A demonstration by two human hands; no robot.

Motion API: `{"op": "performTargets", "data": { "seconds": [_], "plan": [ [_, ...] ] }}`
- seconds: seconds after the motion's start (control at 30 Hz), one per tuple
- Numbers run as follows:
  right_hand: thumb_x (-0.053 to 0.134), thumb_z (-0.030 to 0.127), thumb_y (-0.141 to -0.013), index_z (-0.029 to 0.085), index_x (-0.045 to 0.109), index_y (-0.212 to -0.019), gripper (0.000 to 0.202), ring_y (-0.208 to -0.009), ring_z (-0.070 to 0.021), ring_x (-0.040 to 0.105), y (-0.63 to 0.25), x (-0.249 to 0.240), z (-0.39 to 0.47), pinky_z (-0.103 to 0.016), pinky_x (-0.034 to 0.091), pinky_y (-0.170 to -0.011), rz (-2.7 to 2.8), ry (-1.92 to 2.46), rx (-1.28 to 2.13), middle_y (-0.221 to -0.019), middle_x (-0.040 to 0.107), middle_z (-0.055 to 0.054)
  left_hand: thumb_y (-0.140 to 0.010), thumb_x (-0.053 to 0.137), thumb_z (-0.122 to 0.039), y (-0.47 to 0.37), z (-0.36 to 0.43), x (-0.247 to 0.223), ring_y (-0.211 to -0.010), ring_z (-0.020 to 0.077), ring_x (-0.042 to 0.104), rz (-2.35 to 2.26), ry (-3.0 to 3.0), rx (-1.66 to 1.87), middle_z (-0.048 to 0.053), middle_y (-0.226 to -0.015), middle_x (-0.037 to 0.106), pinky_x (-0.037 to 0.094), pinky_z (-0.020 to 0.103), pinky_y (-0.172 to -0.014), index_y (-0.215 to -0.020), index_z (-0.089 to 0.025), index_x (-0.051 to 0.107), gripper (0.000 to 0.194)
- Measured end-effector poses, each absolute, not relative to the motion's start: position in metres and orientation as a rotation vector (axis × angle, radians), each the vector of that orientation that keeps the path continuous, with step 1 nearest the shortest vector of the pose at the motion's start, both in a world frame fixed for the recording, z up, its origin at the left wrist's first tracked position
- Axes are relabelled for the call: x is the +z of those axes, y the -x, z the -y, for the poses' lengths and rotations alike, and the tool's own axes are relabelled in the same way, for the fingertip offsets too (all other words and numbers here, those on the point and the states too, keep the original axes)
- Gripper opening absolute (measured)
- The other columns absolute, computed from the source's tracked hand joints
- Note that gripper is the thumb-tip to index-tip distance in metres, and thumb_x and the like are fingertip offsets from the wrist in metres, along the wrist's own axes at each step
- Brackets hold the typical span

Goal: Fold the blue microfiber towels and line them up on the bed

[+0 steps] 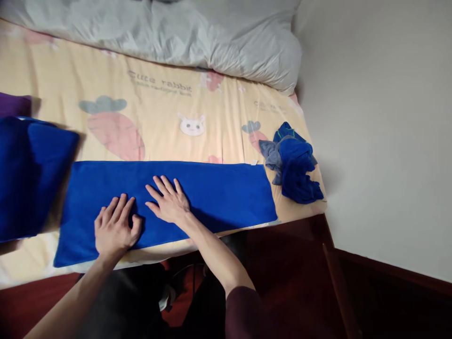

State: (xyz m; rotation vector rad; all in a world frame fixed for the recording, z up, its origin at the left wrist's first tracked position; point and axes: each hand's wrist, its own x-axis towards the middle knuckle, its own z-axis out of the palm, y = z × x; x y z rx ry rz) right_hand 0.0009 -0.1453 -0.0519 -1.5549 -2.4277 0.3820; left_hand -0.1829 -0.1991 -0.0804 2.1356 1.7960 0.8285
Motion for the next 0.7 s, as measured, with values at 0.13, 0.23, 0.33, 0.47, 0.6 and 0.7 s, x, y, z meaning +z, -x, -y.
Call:
{"op": "performTargets", "data": {
  "seconds": [0.13,0.23,0.33,0.47,0.6,0.7],
  "plan": [
    [0.039,0.045,-0.11,0.025,0.041,-0.161,0.054,-0.163,-0.0203,0.016,-0.031,-0.055,0.139,-0.046,0.008,-0.135,2.468,1.549,0.387,-0.175,0.02,-0.002,-0.089,0.06,-0.023,0.183,0.198,-0.083,-0.153,0.0367,0.04,-1.791,-2.144,0.874,0.009,-0.165,0.043,0.024,0.059,-0.128,-0.159,-0.026,0.047,0.071],
    [0.037,0.046,-0.111,0.024,0.04,-0.162,0.056,-0.163,-0.0205,0.015,-0.074,-0.055,0.134,-0.047,0.008,-0.135,2.44,1.615,0.397,-0.175,0.02,-0.003,-0.089,0.059,-0.025,0.181,0.198,-0.083,-0.151,0.0357,0.043,-1.815,-2.179,0.88,0.01,-0.163,0.047,0.026,0.058,-0.127,-0.157,-0.024,0.05,0.068],
    [0.038,0.046,-0.11,0.024,0.036,-0.164,0.058,-0.164,-0.0211,0.014,-0.118,-0.056,0.128,-0.049,0.007,-0.135,2.395,1.696,0.419,-0.175,0.019,-0.002,-0.091,0.057,-0.028,0.18,0.198,-0.083,-0.151,0.0329,0.044,-1.844,-2.195,0.894,0.009,-0.161,0.05,0.027,0.055,-0.127,-0.156,-0.025,0.051,0.066],
    [0.039,0.046,-0.109,0.025,0.032,-0.166,0.06,-0.164,-0.021,0.014,-0.176,-0.061,0.125,-0.05,0.008,-0.135,2.322,1.825,0.394,-0.175,0.019,-0.002,-0.092,0.054,-0.032,0.179,0.199,-0.081,-0.151,0.0307,0.044,-1.865,-2.22,0.885,0.008,-0.161,0.05,0.028,0.052,-0.127,-0.156,-0.026,0.052,0.064],
    [0.036,0.045,-0.11,0.023,0.032,-0.166,0.06,-0.164,-0.0203,0.013,-0.222,-0.062,0.124,-0.049,0.008,-0.135,2.287,1.9,0.375,-0.176,0.018,-0.002,-0.093,0.053,-0.033,0.178,0.199,-0.08,-0.151,0.0302,0.044,-1.868,-2.231,0.886,0.008,-0.16,0.051,0.028,0.052,-0.127,-0.156,-0.026,0.051,0.064],
    [0.033,0.045,-0.11,0.025,0.031,-0.166,0.06,-0.164,-0.0199,0.013,-0.247,-0.063,0.121,-0.049,0.008,-0.135,2.254,1.933,0.368,-0.176,0.018,-0.001,-0.092,0.053,-0.033,0.178,0.199,-0.08,-0.151,0.0303,0.045,-1.869,-2.229,0.881,0.008,-0.16,0.051,0.028,0.052,-0.126,-0.156,-0.026,0.051,0.064]
  ]
}}
